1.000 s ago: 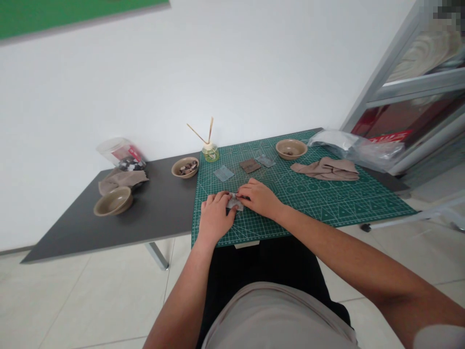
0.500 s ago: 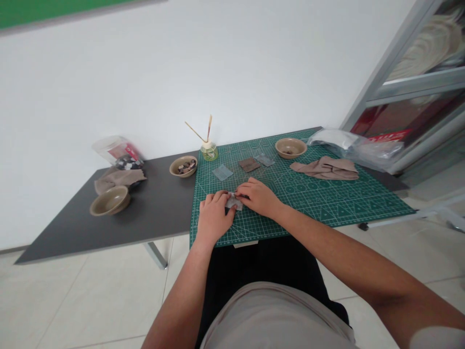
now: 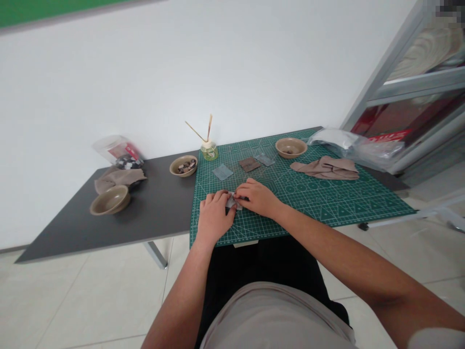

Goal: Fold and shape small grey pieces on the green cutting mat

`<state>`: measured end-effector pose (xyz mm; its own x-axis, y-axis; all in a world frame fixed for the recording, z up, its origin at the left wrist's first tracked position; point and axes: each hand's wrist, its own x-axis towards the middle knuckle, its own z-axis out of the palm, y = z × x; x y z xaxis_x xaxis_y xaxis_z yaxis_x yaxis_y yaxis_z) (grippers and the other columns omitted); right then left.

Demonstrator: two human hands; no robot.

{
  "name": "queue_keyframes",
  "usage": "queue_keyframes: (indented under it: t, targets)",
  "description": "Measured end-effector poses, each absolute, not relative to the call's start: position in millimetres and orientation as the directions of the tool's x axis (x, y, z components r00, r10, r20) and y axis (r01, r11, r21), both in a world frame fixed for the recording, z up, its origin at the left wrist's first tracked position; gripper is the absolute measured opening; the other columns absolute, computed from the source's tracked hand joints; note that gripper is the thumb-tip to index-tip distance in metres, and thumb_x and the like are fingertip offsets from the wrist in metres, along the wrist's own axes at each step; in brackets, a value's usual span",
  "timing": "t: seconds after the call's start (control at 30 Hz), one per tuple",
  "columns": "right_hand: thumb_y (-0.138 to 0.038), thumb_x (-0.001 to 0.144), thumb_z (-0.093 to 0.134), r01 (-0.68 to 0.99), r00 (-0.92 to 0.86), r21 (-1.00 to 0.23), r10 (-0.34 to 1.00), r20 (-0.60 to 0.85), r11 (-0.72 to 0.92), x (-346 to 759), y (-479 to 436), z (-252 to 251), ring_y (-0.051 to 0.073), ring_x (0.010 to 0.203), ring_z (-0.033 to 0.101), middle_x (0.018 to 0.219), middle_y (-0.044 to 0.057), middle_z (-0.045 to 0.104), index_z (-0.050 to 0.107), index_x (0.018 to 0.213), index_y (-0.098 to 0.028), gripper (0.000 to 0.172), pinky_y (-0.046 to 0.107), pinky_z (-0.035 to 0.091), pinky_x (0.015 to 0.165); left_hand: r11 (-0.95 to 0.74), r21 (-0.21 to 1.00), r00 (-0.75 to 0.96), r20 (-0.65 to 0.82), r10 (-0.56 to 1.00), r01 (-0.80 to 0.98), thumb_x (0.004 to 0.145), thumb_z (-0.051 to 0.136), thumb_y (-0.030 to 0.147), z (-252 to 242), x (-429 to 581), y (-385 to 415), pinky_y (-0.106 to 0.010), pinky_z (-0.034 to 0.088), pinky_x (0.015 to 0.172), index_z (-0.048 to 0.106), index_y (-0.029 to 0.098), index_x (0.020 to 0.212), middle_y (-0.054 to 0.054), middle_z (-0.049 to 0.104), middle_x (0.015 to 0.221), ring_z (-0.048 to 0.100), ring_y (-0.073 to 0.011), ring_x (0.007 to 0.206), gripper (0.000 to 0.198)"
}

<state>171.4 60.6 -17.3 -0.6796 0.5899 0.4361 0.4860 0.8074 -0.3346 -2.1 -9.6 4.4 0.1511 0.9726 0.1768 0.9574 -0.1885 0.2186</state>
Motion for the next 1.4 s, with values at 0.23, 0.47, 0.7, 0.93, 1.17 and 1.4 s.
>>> queue_keyframes:
  t: [0.23, 0.47, 0.7, 0.93, 1.17, 1.4]
  targets:
    - [-0.02, 0.082, 0.066, 0.587, -0.62, -0.307, 0.659, 0.425, 0.749, 172.3, 57.4, -14.7, 0.021, 0.083, 0.047, 0.08, 0.003, 0.059, 0.059, 0.071, -0.02, 0.013, 0.034, 0.038, 0.083, -0.208, 0.217, 0.163, 0.207, 0.965, 0.954, 0.092, 0.052, 0.035, 1.9, -3.3, -9.1, -0.046, 0.042, 0.096, 0.061, 0.025, 0.118, -0.005, 0.061, 0.134, 0.051, -0.0278, 0.118, 0.03]
    - [-0.019, 0.088, 0.061, 0.515, -0.679, -0.297, 0.594, 0.432, 0.804, 170.2, 59.0, -15.7, 0.02, 0.082, 0.05, 0.087, 0.004, 0.066, 0.064, 0.081, -0.019, 0.008, 0.035, 0.037, 0.084, -0.188, 0.213, 0.151, 0.178, 0.972, 0.959, 0.092, 0.05, 0.034, 4.1, -0.8, -10.3, -0.047, 0.042, 0.096, 0.061, 0.026, 0.119, -0.006, 0.061, 0.134, 0.051, -0.0286, 0.119, 0.03]
    - [-0.021, 0.083, 0.064, 0.644, -0.609, -0.223, 0.667, 0.429, 0.731, 170.8, 54.9, -13.4, 0.022, 0.084, 0.048, 0.081, 0.005, 0.061, 0.06, 0.076, -0.02, 0.008, 0.035, 0.038, 0.083, -0.205, 0.208, 0.162, 0.204, 0.965, 0.956, 0.092, 0.05, 0.034, 2.6, -1.7, -10.1, -0.047, 0.042, 0.094, 0.061, 0.026, 0.116, -0.006, 0.061, 0.133, 0.052, -0.0285, 0.117, 0.028]
    - [-0.022, 0.089, 0.062, 0.505, -0.709, -0.25, 0.562, 0.426, 0.826, 170.8, 58.0, -17.2, 0.02, 0.086, 0.051, 0.091, 0.004, 0.067, 0.066, 0.083, -0.019, 0.007, 0.035, 0.039, 0.085, -0.216, 0.197, 0.173, 0.216, 0.961, 0.956, 0.092, 0.05, 0.034, 2.1, -1.8, -9.5, -0.046, 0.042, 0.093, 0.061, 0.025, 0.116, -0.005, 0.062, 0.133, 0.052, -0.0285, 0.116, 0.028]
    - [-0.023, 0.086, 0.064, 0.664, -0.591, -0.214, 0.678, 0.437, 0.716, 169.4, 55.2, -13.9, 0.023, 0.087, 0.048, 0.082, 0.005, 0.061, 0.062, 0.077, -0.019, 0.009, 0.034, 0.038, 0.08, -0.206, 0.185, 0.166, 0.214, 0.963, 0.961, 0.091, 0.052, 0.034, 1.3, -2.5, -8.9, -0.047, 0.042, 0.094, 0.06, 0.025, 0.117, -0.006, 0.061, 0.134, 0.051, -0.0294, 0.117, 0.029]
    - [-0.023, 0.086, 0.064, 0.513, -0.707, -0.219, 0.553, 0.441, 0.83, 171.8, 57.4, -17.2, 0.02, 0.085, 0.049, 0.088, 0.004, 0.063, 0.063, 0.078, -0.019, 0.01, 0.034, 0.039, 0.082, -0.209, 0.174, 0.171, 0.207, 0.963, 0.962, 0.092, 0.051, 0.035, 0.5, -2.4, -8.3, -0.046, 0.042, 0.093, 0.06, 0.024, 0.115, -0.006, 0.062, 0.134, 0.051, -0.0289, 0.117, 0.028]
